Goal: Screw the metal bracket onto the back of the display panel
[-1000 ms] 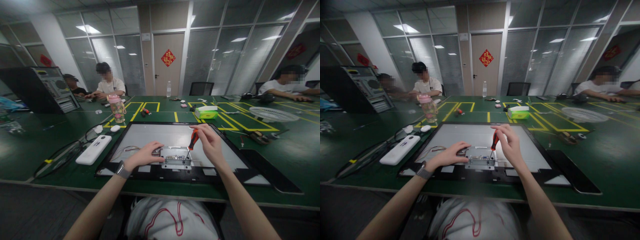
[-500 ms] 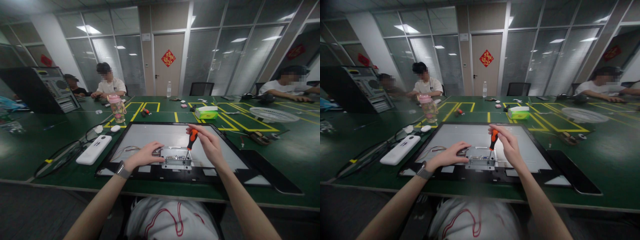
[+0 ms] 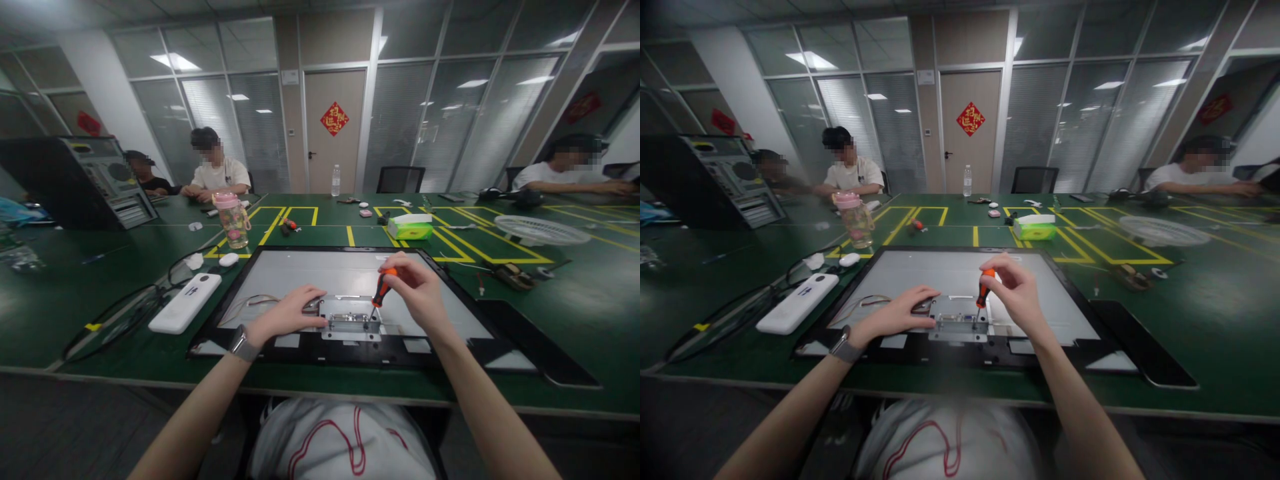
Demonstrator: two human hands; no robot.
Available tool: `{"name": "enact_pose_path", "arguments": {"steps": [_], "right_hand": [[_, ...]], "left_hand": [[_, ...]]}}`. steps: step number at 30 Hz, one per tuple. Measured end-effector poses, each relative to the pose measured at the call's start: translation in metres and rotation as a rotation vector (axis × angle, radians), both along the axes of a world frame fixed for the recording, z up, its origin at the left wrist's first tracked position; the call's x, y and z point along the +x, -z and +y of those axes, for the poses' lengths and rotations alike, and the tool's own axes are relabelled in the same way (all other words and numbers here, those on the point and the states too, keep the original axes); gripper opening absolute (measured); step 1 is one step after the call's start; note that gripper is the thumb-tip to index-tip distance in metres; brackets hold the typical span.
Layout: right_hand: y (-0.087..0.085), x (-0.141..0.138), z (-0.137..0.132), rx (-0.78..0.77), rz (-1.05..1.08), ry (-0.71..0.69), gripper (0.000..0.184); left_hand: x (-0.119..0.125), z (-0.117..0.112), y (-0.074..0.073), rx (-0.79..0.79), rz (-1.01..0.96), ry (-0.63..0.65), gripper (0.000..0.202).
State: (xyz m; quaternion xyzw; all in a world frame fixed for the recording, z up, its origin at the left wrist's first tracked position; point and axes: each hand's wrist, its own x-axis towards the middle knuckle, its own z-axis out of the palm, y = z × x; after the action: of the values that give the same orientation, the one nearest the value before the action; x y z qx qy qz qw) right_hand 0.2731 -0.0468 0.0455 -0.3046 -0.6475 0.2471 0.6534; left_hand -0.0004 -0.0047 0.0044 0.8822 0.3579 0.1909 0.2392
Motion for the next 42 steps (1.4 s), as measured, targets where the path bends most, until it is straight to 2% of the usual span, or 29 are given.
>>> {"name": "enact_pose_path", "arguments": {"steps": [4,7,11,14,17,20,23,25,27,30,32,33,36,39,41,42], "right_hand": [[0.001,0.000,-0.002,-0.078,-0.032,-0.100,0.019],[-0.001,-0.001,-0.002,-0.053,-0.063,-0.105,0.021],[-0.002,-0.003,0.000,0.010,-0.058,-0.033,0.017],[0.000,-0.004,0.002,-0.021,-0.053,-0.017,0.018],[0.002,-0.004,0.002,-0.062,-0.023,-0.030,0.023],[0.001,-0.003,0.002,-0.017,-0.026,0.008,0.021],[0.001,-0.004,0.002,0.011,-0.013,0.006,0.017],[0.004,-0.007,0.002,-0.041,0.056,-0.038,0.020],[0.008,-0.012,0.002,-0.084,0.113,-0.061,0.030],[0.011,-0.009,0.001,-0.069,0.048,0.012,0.024],[0.008,0.011,0.000,-0.020,-0.141,0.173,0.021],[0.007,0.028,-0.002,0.013,-0.290,0.299,0.023],[0.014,0.107,-0.019,-0.021,-0.673,0.730,0.035],[0.045,0.193,-0.051,-0.329,-0.837,0.977,0.055],[0.073,0.232,-0.073,-0.536,-0.791,0.996,0.061],[0.086,0.244,-0.082,-0.571,-0.753,0.965,0.060]], "left_hand": [[-0.001,0.001,-0.001,-0.024,-0.017,-0.004,0.063],[0.002,-0.002,-0.010,-0.008,-0.082,0.047,0.073],[0.017,-0.015,-0.036,0.033,-0.207,0.117,0.072],[0.039,-0.027,-0.060,0.072,-0.335,0.170,0.056],[0.063,-0.034,-0.074,0.136,-0.436,0.224,0.041],[0.081,-0.034,-0.074,0.161,-0.540,0.186,0.027],[0.092,-0.031,-0.067,0.051,-0.666,0.161,0.026],[0.096,-0.030,-0.062,0.022,-0.732,0.100,0.020],[0.099,-0.028,-0.058,0.025,-0.741,0.067,0.019],[0.099,-0.026,-0.053,0.049,-0.710,0.071,0.020],[0.098,-0.023,-0.048,0.046,-0.705,0.069,0.021],[0.097,-0.021,-0.046,0.035,-0.717,0.061,0.021],[0.093,-0.016,-0.041,0.015,-0.774,0.031,0.018],[0.092,-0.012,-0.039,0.005,-0.790,0.017,0.019],[0.093,-0.012,-0.039,-0.003,-0.785,0.019,0.020],[0.094,-0.013,-0.039,-0.008,-0.787,0.019,0.021]]}}
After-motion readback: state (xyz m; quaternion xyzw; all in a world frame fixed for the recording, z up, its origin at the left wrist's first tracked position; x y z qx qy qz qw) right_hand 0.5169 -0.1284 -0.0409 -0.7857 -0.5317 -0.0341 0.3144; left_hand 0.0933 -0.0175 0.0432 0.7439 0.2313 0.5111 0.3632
